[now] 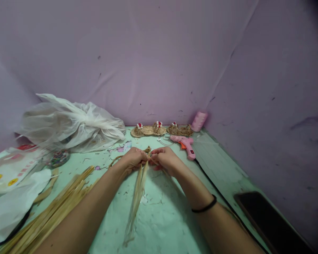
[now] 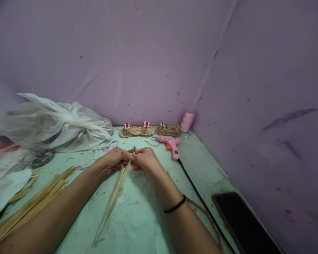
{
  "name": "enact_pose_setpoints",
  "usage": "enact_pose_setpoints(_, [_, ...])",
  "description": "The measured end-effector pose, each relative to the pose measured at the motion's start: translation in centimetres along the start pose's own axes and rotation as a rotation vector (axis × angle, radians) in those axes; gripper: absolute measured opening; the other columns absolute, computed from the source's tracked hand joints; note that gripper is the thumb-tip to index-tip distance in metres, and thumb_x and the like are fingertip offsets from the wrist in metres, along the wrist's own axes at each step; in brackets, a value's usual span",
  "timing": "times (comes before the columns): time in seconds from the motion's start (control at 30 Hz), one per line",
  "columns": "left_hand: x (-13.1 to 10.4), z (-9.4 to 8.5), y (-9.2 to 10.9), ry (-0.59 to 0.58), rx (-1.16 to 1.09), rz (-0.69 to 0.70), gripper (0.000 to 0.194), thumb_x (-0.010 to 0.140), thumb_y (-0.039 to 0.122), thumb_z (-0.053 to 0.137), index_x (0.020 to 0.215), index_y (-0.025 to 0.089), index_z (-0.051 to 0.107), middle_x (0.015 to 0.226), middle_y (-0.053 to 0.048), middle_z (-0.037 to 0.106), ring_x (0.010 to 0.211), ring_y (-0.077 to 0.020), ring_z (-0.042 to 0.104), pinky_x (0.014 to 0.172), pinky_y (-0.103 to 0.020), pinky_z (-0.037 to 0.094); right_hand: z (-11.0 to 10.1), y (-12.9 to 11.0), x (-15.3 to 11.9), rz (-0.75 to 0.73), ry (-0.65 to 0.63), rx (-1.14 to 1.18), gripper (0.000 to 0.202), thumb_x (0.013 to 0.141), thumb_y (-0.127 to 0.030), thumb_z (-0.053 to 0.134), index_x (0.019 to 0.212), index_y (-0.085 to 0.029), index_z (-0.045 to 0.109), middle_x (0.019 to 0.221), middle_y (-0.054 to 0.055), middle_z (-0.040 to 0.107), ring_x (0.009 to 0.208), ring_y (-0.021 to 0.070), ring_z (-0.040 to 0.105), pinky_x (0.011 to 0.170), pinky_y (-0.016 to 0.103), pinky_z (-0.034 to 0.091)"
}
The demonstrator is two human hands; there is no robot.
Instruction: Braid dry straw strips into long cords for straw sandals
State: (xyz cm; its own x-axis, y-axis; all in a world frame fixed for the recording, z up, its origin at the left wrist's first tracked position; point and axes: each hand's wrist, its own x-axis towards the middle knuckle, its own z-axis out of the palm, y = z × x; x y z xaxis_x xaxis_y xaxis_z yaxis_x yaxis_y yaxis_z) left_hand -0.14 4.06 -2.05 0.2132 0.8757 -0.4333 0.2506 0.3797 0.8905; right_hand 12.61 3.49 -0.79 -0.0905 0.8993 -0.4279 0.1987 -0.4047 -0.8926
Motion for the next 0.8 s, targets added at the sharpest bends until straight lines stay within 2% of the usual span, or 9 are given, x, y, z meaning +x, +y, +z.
enact_pose_setpoints(0.1, [0.0, 0.0, 0.0, -0.009, -0.011, 0.013, 0.013, 0.052, 0.02, 0.049, 0.043, 0.015, 0.04, 0.032, 0.006, 0.03, 0.027, -0.0023, 0.018, 0.032, -0.019, 0.007, 0.8, 0.3, 0.0, 0.037, -0.052, 0.095, 0.011, 0.062, -0.006, 0.049, 0.07, -0.011, 0.054, 0.051, 0.0, 0.053, 0.043, 0.0091, 0.049, 0.039, 0.019, 0.038])
enact_pose_setpoints(0.27, [-0.2, 0.0, -0.1, 0.009, 0.026, 0.018, 0.01, 0.051, 0.016, 0.047, 0.043, 0.016, 0.041, 0.029, 0.007, 0.027, 0.027, -0.0033, 0.018, 0.033, -0.02, 0.008, 0.5, 1.8, 1.7, -0.059, -0.007, -0.113, 0.007, 0.059, -0.009, 0.051, 0.056, -0.011, 0.057, 0.039, -0.004, 0.045, 0.031, 0.0038, 0.03, 0.032, 0.018, 0.022])
enact_pose_setpoints(0.4, [-0.2, 0.3, 0.3, 0.1, 0.168, 0.042, 0.007, 0.049, 0.011, 0.045, 0.044, 0.014, 0.046, 0.03, 0.006, 0.031, 0.03, -0.0042, 0.023, 0.034, -0.02, 0.013, 0.2, 2.7, 2.5, -0.109, 0.059, -0.185, 0.008, 0.056, -0.012, 0.053, 0.058, -0.011, 0.06, 0.036, -0.006, 0.04, 0.032, 0.0035, 0.029, 0.034, 0.019, 0.02])
enact_pose_setpoints(0.5, [-0.2, 0.4, 0.7, 0.162, 0.314, 0.081, 0.009, 0.049, 0.009, 0.045, 0.045, 0.012, 0.052, 0.034, 0.004, 0.038, 0.035, -0.0055, 0.03, 0.037, -0.02, 0.021, 0.2, 2.9, 2.5, -0.137, 0.082, -0.098, 0.008, 0.056, -0.014, 0.051, 0.056, -0.012, 0.058, 0.037, -0.006, 0.04, 0.032, 0.0036, 0.028, 0.034, 0.019, 0.019])
enact_pose_setpoints(0.63, [-0.5, 0.1, 1.0, 0.215, 0.474, 0.08, 0.011, 0.051, 0.013, 0.048, 0.049, 0.011, 0.059, 0.038, 0.002, 0.045, 0.041, -0.0094, 0.039, 0.041, -0.021, 0.028, 0.4, 2.8, 2.2, -0.118, 0.094, -0.007, 0.005, 0.055, -0.016, 0.052, 0.05, -0.013, 0.053, 0.035, -0.007, 0.039, 0.03, 0.0034, 0.025, 0.033, 0.02, 0.017])
enact_pose_setpoints(0.8, [-0.6, 0.0, 1.1, 0.296, 0.6, 0.055, 0.01, 0.053, 0.019, 0.051, 0.046, 0.013, 0.056, 0.037, 0.001, 0.042, 0.041, -0.0105, 0.039, 0.04, -0.022, 0.025, 0.5, 2.8, 2.3, -0.113, 0.103, -0.031, 0.007, 0.054, -0.016, 0.053, 0.048, -0.013, 0.053, 0.034, -0.006, 0.041, 0.03, 0.0031, 0.025, 0.033, 0.019, 0.015])
